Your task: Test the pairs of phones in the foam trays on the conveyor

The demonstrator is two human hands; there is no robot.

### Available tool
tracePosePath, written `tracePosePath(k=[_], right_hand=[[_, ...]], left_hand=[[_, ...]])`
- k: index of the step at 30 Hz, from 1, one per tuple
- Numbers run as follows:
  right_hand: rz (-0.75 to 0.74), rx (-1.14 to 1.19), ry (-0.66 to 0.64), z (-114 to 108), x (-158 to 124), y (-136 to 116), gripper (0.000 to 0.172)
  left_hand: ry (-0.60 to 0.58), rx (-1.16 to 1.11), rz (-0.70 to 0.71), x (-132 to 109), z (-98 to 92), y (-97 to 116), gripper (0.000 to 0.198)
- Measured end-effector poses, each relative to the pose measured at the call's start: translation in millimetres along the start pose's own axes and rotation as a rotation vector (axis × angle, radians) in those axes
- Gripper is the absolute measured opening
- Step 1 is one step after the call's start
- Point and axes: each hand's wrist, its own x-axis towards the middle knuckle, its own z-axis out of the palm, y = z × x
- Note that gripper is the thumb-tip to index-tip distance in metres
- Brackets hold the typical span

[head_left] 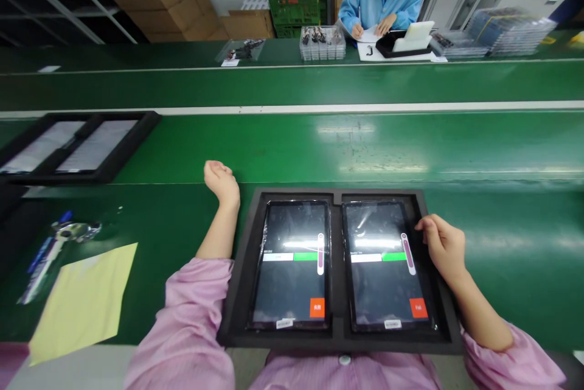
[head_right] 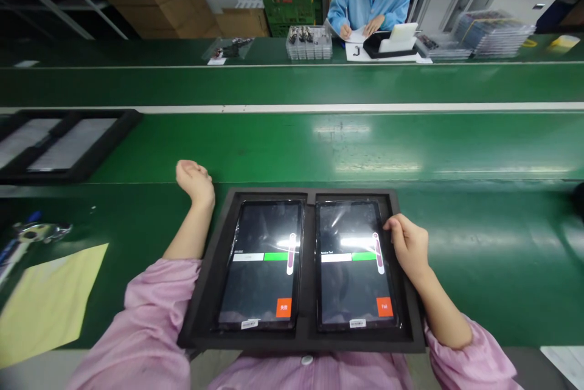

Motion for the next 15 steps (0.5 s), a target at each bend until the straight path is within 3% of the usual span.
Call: tracePosePath(k=[3,6,8,11,13,15], right_hand=[[0.072,0.054,0.092,-0.7,-2.2,4.4,0.043],[0.041,0.061,0.131,-7.4,-12.2,-4.1,0.027],[-0.061,-0.040,0.091,-13.0,-26.2,-19.1,0.022],[-0.246,-0.201,-0.053,-16.1,-56.3,-49.6,0.023],[-0.368,-0.260,-0.180,-13.5,-76.9,-68.4,0.025],[-0.494,-0.331,-0.283,-9.5,-92.6,-80.7,0.034]], left_hand=[[0.065,-0.120,-0.038,-12.9,-8.5,1.8,0.021],[0.042,-0.199,-0.065,-43.5,-30.7,6.1,0.032],[-0.037,-0.247,-0.122,-70.2,-55.9,8.2,0.042],[-0.246,-0.284,-0.369,-114.9,-106.2,7.8,0.063],[-0.365,-0.159,-0.490,-145.7,-141.3,5.4,0.067],[-0.424,-0.006,-0.474,-174.9,-170.6,3.2,0.078]])
